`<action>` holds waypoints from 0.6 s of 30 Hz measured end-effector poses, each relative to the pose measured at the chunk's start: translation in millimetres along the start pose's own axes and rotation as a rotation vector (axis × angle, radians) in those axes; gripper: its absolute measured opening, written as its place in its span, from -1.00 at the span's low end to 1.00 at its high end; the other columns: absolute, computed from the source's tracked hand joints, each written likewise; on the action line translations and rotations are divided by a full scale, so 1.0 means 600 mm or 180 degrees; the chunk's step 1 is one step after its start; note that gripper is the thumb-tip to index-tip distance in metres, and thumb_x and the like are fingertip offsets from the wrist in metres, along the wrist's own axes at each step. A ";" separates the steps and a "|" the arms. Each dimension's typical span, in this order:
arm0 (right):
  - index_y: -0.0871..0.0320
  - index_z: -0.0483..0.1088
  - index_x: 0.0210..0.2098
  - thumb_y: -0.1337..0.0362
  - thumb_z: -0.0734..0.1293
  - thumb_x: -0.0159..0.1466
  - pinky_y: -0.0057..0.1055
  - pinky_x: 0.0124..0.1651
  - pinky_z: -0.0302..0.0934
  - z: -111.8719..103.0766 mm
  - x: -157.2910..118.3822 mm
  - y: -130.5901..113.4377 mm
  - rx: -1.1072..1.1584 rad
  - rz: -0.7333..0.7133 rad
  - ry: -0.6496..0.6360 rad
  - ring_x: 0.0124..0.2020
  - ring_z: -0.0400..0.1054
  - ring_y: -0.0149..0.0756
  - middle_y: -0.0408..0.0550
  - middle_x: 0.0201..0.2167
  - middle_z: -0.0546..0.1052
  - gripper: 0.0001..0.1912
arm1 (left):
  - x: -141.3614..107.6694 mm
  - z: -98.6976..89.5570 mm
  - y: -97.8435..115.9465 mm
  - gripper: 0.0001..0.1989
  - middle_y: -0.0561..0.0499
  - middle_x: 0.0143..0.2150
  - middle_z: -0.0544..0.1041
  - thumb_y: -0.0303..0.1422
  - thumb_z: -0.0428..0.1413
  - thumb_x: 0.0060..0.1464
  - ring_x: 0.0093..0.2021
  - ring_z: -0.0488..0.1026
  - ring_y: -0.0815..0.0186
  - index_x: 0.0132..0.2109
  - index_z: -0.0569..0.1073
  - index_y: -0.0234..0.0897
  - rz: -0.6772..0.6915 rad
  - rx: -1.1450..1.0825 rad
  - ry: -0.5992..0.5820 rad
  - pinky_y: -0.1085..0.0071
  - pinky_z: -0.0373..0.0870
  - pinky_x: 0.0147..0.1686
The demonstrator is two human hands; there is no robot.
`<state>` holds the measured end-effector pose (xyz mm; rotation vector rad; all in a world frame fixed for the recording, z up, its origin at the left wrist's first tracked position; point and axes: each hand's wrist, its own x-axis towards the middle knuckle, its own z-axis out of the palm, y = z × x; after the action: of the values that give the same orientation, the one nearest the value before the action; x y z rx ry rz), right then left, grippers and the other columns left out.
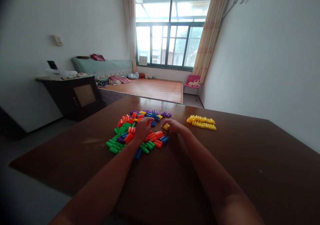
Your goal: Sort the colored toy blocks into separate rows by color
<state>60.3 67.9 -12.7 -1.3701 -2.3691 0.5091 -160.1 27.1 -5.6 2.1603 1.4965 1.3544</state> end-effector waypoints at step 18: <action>0.16 0.45 -0.16 0.27 0.33 0.11 -0.23 -0.07 0.26 -0.096 -0.172 0.200 -0.0438 0.1684 0.2373 -0.21 0.41 -0.20 0.02 -0.25 0.55 -0.71 | -0.003 0.001 0.005 -0.69 -0.02 -0.16 0.58 -0.54 -0.04 0.07 -0.10 0.48 0.22 -0.15 0.54 -0.20 0.0246 0.0166 -0.0292 0.31 0.39 -0.06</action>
<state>225.6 40.8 -32.5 -1.8462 -1.4640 -0.0594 -157.7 24.2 -5.1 2.3013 1.4441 1.2340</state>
